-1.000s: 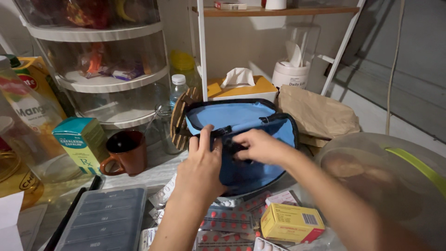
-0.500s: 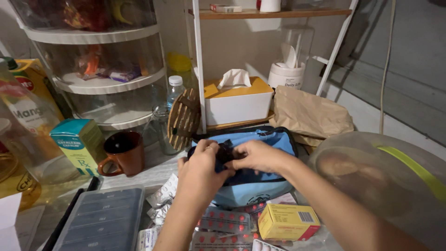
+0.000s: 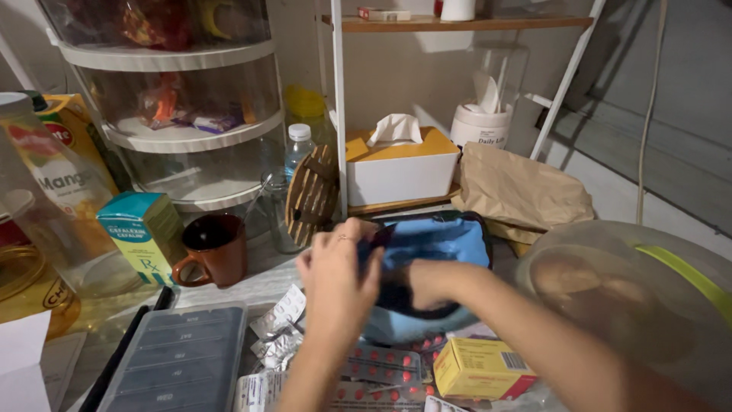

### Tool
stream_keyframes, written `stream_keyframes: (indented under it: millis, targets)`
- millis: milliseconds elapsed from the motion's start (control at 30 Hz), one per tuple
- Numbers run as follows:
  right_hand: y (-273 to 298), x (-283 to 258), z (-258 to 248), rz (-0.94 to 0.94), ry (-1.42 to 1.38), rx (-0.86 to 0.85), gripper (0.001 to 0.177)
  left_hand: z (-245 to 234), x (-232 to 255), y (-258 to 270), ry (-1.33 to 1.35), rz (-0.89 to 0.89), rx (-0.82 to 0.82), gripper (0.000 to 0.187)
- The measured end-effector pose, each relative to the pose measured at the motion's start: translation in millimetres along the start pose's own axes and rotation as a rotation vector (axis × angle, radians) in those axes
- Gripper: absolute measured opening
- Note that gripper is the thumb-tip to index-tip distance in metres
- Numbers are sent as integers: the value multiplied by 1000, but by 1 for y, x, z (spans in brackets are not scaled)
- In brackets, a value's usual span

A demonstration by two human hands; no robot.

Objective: The person unpacks blister packs of pills from a brown paper bag and places them on a table. They then open a blue insulated bag and a weekly pill organizer, arranging the pills on the table and inside the organizer.

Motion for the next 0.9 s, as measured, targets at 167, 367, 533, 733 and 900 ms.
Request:
stream_keyframes:
  millis: [167, 367, 533, 733, 900]
  targets:
    - [-10, -9, -3, -86, 38, 103, 24, 2, 19, 0, 369, -63, -68, 22]
    - [-3, -6, -21, -7, -134, 184, 25, -7, 9, -6, 829, -275, -28, 18]
    - [20, -33, -36, -188, -77, 210, 23, -1, 10, 0, 51, -314, -337, 35]
    - [45, -26, -84, -14, -693, 247, 20, 1, 3, 8, 156, -195, -106, 19]
    - [69, -26, -105, -74, -1170, 204, 14, 6, -13, 2, 276, -438, -169, 28]
Point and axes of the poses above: each hand's wrist, its own y-axis away from the middle knuckle, its own z-axis out of the palm, x = y × z, the point moved 4 cm from there along -y, towards the middle knuckle, and after that the axes turned 2 degrees about x, right-handed, at the moved point
